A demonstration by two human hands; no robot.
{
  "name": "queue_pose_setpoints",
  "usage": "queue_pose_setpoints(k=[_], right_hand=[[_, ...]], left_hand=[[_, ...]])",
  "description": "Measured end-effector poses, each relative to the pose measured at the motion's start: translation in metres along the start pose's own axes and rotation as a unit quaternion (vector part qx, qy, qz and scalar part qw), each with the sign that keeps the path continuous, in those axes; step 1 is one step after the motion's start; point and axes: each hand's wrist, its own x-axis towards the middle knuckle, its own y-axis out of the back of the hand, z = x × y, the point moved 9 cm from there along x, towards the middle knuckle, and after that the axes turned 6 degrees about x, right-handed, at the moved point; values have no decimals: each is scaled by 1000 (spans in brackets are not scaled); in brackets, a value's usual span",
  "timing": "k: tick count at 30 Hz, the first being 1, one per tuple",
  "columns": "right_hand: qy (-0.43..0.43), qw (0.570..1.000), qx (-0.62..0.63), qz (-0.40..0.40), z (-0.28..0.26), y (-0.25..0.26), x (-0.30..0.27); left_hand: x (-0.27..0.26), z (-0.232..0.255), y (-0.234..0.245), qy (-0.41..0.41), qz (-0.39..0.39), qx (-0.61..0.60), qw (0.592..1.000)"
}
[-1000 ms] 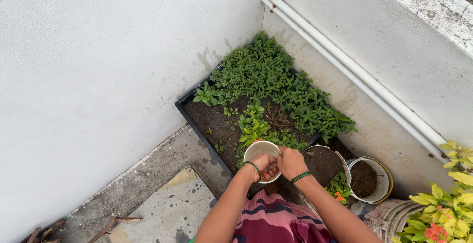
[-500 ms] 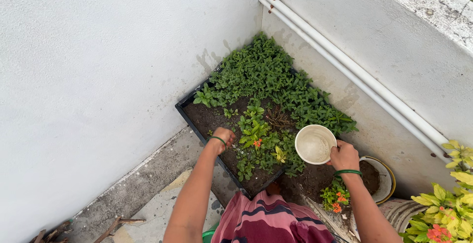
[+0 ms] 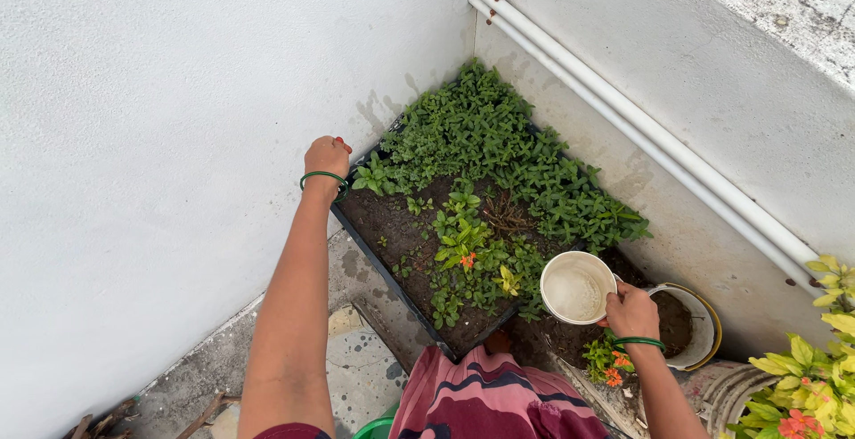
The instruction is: The person waters various plants by dipping a hand into a container of water and sprinkling the water over the plants and soil.
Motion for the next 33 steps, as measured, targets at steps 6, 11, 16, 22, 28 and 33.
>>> queue_pose_setpoints(k=[6,11,16,22,28,33], right_hand=[[29,999,-1,-25,-23,-17,-6],[122,991,-11,-48,-66,-31,-25],[105,990,11,-92,-92,-60,-51],[227,969,-1,-93,-159,-91,-109],[189,971,65,-129,-171,-104,-135],[158,984,69,-54,-131,-85,-111]], left_hand=[[-44,-8,-108,-71,-199,207,955],[-135,49,-160,-201,-270,239,911],[-234,93,-180,-236,-358,116,896],[-309,27,-283,-367,-468,412,690],[-272,-38,-324,-296,-398,447,744],[-305,26,-270,-304,-607,274,681]])
